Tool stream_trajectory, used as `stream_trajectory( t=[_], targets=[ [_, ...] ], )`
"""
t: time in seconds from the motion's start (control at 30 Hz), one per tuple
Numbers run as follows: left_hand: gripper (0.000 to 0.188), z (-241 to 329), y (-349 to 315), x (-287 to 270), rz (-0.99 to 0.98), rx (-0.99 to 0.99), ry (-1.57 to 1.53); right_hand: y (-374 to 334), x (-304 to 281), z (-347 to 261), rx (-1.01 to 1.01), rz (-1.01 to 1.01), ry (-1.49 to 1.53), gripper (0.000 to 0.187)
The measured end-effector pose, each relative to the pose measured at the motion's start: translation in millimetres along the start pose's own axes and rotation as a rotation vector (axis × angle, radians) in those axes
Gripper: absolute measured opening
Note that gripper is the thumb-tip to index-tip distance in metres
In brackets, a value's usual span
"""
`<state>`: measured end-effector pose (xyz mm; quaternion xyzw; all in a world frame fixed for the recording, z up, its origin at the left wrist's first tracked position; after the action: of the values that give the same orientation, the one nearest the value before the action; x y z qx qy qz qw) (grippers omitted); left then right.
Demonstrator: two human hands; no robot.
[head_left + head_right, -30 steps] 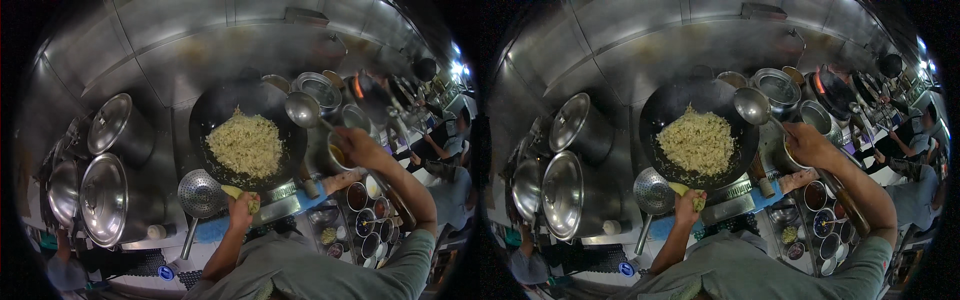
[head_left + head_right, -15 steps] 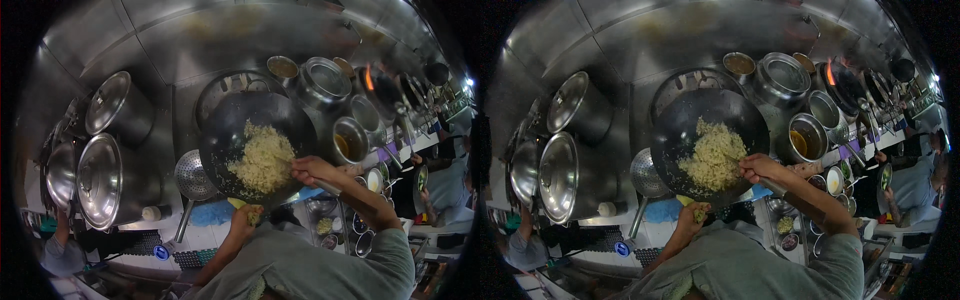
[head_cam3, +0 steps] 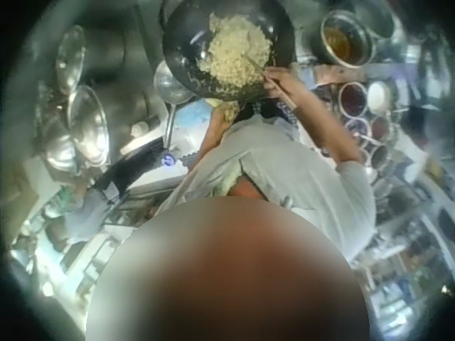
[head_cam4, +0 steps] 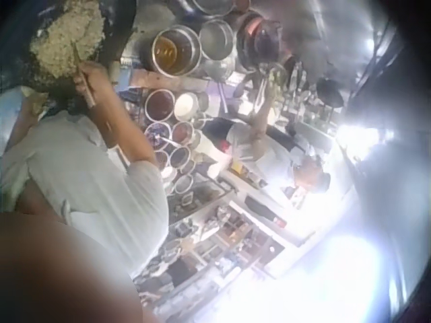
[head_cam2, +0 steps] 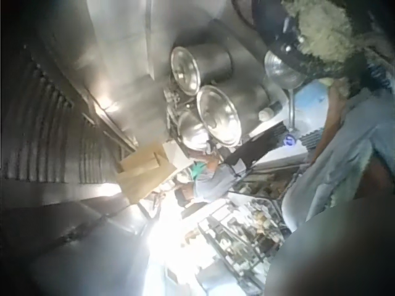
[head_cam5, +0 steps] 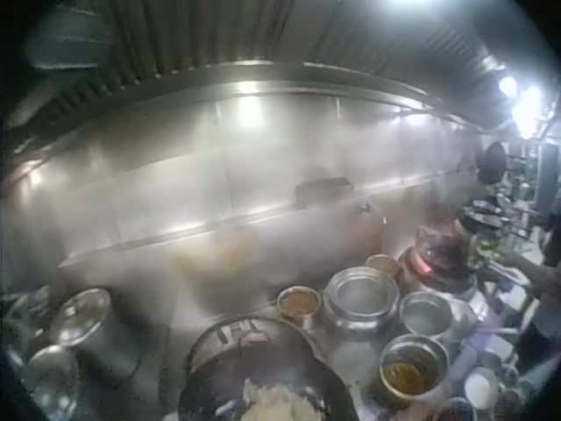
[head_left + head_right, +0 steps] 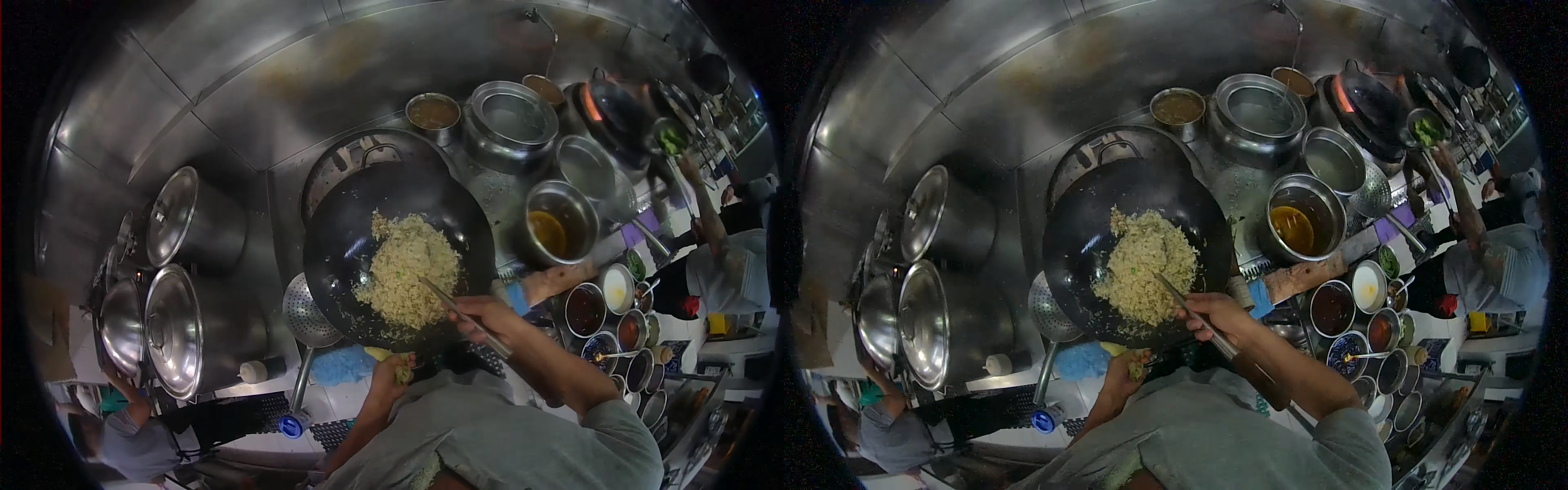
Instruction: The person stir-fries rice in a wok over a high flame, using a ladle to toss the contents. After cooking, they transfer the rice into a white bowl and then clean the wok with a brush and a cloth.
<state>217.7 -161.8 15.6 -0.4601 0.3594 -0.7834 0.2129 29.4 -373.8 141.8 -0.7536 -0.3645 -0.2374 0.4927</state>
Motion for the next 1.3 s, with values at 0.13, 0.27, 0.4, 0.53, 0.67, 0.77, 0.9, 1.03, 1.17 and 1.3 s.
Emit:
stream_trajectory(
  t=[0.13,0.27,0.4,0.53,0.67,0.77,0.9,1.03,1.17,1.3],
  targets=[
    [0.021,4.6,-1.6,12.6,0.044,0.088,0.050,3.1,-14.3,14.3,-0.046,-0.033,-0.013,0.018],
    [0.025,20.6,-17.8,14.7,0.045,0.133,0.108,-9.2,-2.4,35.8,-0.108,-0.012,-0.087,0.018],
    [0.027,39.8,-53.5,-1.8,-0.029,0.021,0.177,-70.1,30.6,67.8,-0.220,0.043,-0.057,0.037],
    [0.025,52.8,-68.6,1.7,-0.185,-0.157,0.413,-118.9,55.6,118.4,-0.397,0.140,0.043,0.041],
    [0.020,75.4,-78.2,0.1,-0.350,-0.344,0.705,-139.3,89.3,183.4,-0.558,0.276,0.128,0.036],
    [0.020,75.6,-131.2,28.3,-0.380,-0.459,0.952,-166.0,134.1,244.8,-0.654,0.408,0.262,0.034],
    [0.020,79.1,-181.8,59.2,-0.485,-0.623,1.063,-209.9,213.1,305.0,-0.871,0.543,0.438,0.032],
    [0.019,37.7,-208.6,70.6,-0.679,-0.755,1.286,-235.3,262.5,383.0,-1.060,0.749,0.591,0.035],
    [0.017,-27.1,-190.4,92.3,-0.595,-0.981,1.455,-257.0,255.5,436.8,-1.238,0.839,0.857,0.035],
    [0.017,-140.3,-219.5,75.9,-0.548,-1.173,1.489,-341.3,260.1,522.1,-1.354,1.056,0.941,0.029]
  ],
)
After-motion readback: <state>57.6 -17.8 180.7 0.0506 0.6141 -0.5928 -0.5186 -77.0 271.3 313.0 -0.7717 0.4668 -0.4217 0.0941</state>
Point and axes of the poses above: each hand's wrist, its own y-axis towards the middle knuckle, its own x-axis out of the palm, z = x × y, the point moved 1 cm from there along y, towards the middle knuckle, and after that the axes turned 7 degrees about -z, right-handed, at the moved point
